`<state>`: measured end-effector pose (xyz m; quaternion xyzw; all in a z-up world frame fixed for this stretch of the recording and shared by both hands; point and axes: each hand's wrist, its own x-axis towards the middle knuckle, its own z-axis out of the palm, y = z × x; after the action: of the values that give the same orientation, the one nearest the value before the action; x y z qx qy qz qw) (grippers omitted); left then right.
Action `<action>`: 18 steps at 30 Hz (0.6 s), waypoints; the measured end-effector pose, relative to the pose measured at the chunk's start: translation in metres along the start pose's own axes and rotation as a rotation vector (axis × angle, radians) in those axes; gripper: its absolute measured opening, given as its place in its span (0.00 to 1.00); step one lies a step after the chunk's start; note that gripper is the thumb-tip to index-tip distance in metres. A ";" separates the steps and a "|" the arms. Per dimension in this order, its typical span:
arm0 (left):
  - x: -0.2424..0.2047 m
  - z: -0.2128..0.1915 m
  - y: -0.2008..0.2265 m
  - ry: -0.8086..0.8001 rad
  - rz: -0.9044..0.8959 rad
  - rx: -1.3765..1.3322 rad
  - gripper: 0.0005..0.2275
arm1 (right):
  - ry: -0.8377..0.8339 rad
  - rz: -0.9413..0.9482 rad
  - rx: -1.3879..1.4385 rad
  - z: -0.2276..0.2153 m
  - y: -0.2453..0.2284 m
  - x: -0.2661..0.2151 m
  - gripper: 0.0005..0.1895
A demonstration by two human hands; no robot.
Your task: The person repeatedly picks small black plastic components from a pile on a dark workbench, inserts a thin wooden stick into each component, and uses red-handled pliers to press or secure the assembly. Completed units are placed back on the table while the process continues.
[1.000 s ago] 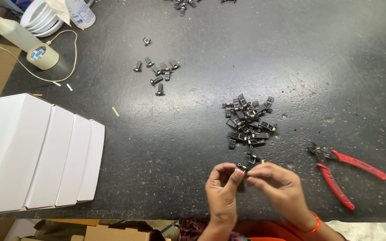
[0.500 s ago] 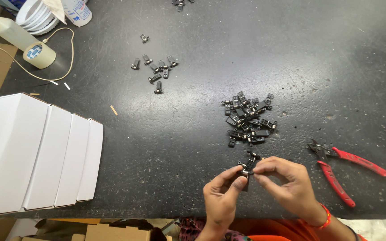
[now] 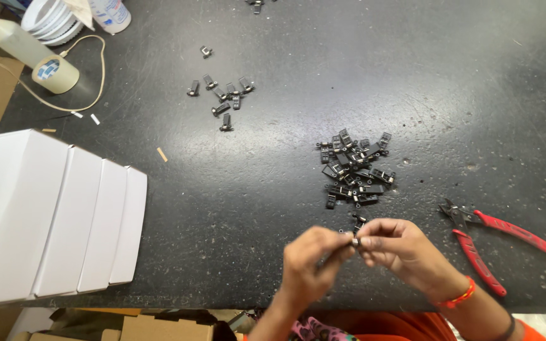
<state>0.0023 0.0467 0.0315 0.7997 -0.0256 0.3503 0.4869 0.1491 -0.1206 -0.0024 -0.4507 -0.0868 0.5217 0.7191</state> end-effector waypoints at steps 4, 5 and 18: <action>0.047 -0.021 -0.049 0.281 -0.067 0.176 0.07 | 0.242 -0.315 -0.326 0.002 0.006 0.011 0.15; 0.068 -0.032 -0.065 0.405 -0.294 0.040 0.08 | 0.274 -0.341 -0.350 -0.001 0.007 0.012 0.16; 0.039 0.009 -0.030 -0.218 -0.160 0.468 0.18 | 0.476 -0.504 -0.464 -0.052 0.050 -0.009 0.13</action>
<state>0.0477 0.0672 0.0285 0.9230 0.0672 0.2188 0.3093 0.1425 -0.1545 -0.0668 -0.6733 -0.1410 0.1773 0.7038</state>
